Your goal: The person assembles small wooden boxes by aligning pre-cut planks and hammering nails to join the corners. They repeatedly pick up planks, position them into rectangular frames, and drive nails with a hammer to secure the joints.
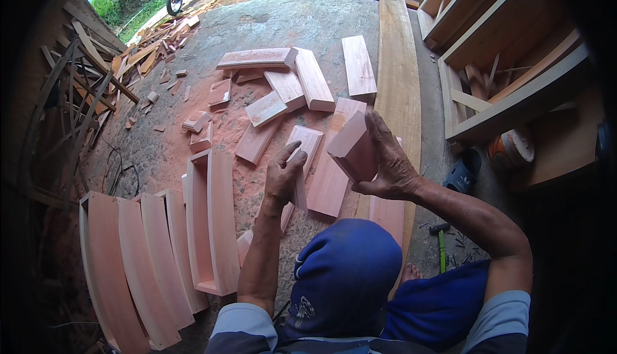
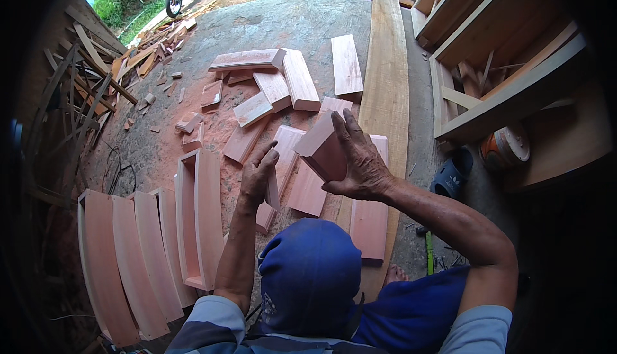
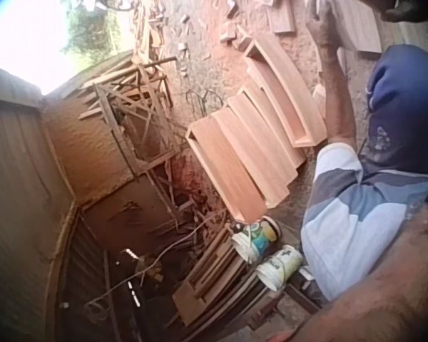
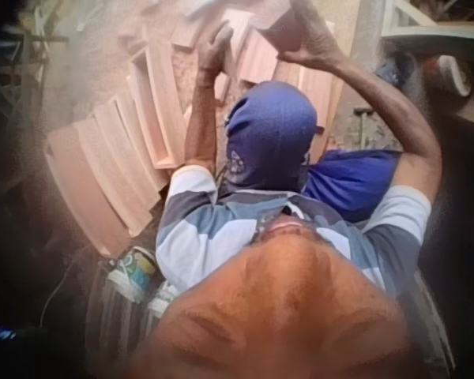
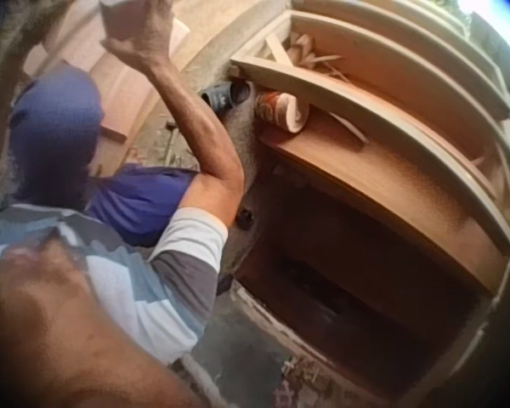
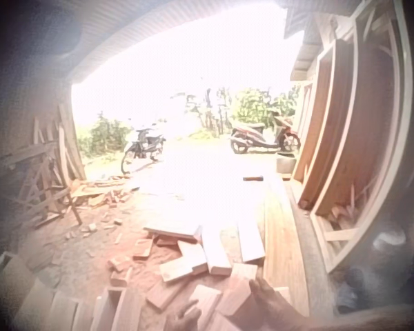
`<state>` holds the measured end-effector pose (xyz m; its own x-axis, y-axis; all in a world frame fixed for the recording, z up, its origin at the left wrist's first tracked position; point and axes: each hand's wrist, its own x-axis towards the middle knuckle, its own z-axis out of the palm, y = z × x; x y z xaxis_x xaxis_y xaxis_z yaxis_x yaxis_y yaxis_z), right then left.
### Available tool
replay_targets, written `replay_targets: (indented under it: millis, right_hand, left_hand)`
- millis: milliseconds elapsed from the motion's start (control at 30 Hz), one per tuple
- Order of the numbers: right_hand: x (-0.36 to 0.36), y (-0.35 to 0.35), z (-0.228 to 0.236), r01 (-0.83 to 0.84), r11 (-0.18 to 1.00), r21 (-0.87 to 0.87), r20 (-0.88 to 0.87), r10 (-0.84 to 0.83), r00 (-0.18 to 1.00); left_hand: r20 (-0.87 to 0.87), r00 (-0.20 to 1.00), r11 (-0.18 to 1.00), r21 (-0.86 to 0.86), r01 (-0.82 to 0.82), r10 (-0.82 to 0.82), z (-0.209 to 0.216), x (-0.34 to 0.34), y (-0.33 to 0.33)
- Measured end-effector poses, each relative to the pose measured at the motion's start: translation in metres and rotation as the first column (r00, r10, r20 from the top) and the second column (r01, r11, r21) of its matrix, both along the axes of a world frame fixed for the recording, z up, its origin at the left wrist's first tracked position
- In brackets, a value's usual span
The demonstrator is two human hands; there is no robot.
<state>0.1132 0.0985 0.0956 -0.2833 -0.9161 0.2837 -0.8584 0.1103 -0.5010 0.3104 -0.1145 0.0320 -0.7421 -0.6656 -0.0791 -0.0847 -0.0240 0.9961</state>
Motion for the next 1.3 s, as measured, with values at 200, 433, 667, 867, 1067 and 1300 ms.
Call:
replay_targets:
  millis: [200,433,667,867,1067,1300]
  right_hand:
    - [-0.016,-0.006,-0.012,-0.297,0.955,-0.02,-0.399,0.265,0.878]
    - [-0.008,-0.007,-0.025,-0.465,0.863,0.199,-0.535,0.493,0.686]
    - [-0.024,0.027,-0.024,-0.34,0.929,0.145,-0.224,0.365,0.904]
    - [-0.043,0.043,0.006,-0.217,0.948,0.233,0.04,0.214,0.976]
    - [0.015,0.152,-0.09,-0.319,0.856,0.407,-0.161,0.411,0.897]
    - [0.063,0.165,-0.18,-0.277,0.82,0.501,-0.159,0.401,0.902]
  left_hand:
    - [0.5,0.752,0.638,-0.758,0.138,0.431,-0.089,0.053,-0.037]
    - [-0.253,0.845,0.822,0.222,0.525,-0.472,0.002,-0.003,0.047]
    - [-0.404,0.874,0.795,0.418,0.439,-0.27,-0.014,-0.038,0.075]
    - [-0.338,0.934,0.763,0.573,0.3,-0.114,-0.05,-0.053,0.091]
    - [-0.314,0.941,0.586,0.789,0.183,0.129,-0.094,-0.039,0.06]
    - [-0.35,0.937,0.708,0.658,0.256,-0.014,-0.103,-0.022,0.051]
